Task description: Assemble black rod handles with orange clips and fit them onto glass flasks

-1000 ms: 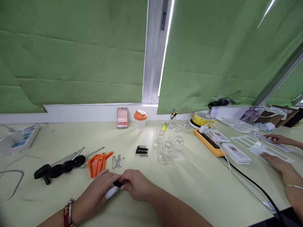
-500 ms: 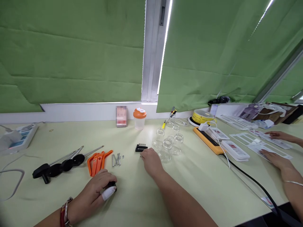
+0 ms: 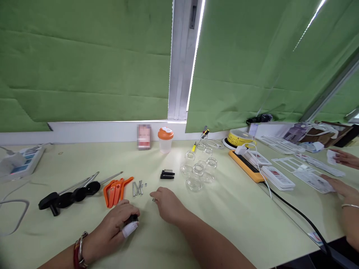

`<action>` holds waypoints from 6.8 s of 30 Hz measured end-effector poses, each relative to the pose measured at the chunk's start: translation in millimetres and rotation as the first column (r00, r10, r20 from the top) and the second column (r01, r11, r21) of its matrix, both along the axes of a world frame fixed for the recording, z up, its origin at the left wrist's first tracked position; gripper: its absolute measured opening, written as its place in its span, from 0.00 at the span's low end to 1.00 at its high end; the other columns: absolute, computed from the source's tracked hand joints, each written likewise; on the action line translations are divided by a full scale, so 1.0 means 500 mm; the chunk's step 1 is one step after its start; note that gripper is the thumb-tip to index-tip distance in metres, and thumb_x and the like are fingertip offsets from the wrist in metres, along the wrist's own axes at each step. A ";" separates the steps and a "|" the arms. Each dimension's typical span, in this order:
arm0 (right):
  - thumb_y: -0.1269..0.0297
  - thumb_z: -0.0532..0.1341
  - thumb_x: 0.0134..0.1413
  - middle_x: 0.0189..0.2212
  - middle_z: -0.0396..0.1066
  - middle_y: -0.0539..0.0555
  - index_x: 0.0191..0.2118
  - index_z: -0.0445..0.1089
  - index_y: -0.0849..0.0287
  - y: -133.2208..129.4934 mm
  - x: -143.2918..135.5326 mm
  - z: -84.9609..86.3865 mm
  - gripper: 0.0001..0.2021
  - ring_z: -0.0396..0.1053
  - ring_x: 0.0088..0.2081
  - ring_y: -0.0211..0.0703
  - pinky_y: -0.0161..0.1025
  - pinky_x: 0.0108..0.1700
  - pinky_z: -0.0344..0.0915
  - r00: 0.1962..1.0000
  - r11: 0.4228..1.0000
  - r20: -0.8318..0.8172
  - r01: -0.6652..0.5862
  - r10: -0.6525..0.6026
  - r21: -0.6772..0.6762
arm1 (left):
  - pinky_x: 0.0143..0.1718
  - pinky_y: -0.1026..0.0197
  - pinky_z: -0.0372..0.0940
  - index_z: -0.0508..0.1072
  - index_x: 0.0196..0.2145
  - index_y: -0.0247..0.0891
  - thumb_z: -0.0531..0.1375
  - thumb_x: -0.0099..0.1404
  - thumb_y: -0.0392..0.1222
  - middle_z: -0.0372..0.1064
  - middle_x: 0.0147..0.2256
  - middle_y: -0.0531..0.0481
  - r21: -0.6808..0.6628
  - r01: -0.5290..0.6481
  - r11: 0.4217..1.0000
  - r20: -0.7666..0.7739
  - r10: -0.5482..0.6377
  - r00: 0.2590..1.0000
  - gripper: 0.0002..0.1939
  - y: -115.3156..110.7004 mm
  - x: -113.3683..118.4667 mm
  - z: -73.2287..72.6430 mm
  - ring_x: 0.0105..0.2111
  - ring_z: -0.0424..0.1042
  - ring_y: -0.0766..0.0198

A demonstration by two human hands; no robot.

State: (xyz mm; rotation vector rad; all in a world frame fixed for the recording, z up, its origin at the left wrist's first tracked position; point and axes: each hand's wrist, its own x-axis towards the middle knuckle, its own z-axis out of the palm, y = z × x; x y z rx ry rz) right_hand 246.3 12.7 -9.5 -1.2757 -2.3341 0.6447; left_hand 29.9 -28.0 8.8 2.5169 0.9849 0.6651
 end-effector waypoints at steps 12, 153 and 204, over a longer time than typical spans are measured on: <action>0.77 0.54 0.51 0.35 0.70 0.51 0.40 0.70 0.57 0.007 0.022 0.009 0.13 0.67 0.34 0.37 0.33 0.37 0.64 0.971 0.990 -0.237 -0.065 0.033 -0.128 | 0.38 0.57 0.62 0.65 0.38 0.40 0.49 0.66 0.37 0.68 0.32 0.49 -0.004 -0.008 1.000 -0.002 0.008 1.000 0.06 0.005 -0.004 -0.005 0.33 0.66 0.61; 0.78 0.55 0.46 0.29 0.68 0.54 0.31 0.72 0.60 -0.021 -0.009 0.018 0.10 0.66 0.30 0.41 0.35 0.30 0.57 0.982 0.997 0.176 0.063 -0.069 0.041 | 0.40 0.58 0.62 0.66 0.31 0.41 0.48 0.68 0.41 0.65 0.26 0.54 -0.044 0.020 0.999 0.058 -0.018 0.998 0.10 0.017 0.017 -0.003 0.29 0.63 0.63; 0.73 0.56 0.49 0.26 0.61 0.46 0.34 0.61 0.56 -0.055 -0.058 0.006 0.06 0.58 0.25 0.34 0.32 0.29 0.58 0.884 0.989 -0.466 -0.098 0.035 -0.111 | 0.48 0.49 0.59 0.66 0.38 0.40 0.54 0.64 0.39 0.69 0.34 0.51 -0.101 -0.055 0.993 0.016 0.056 0.998 0.04 0.022 0.003 -0.024 0.34 0.66 0.61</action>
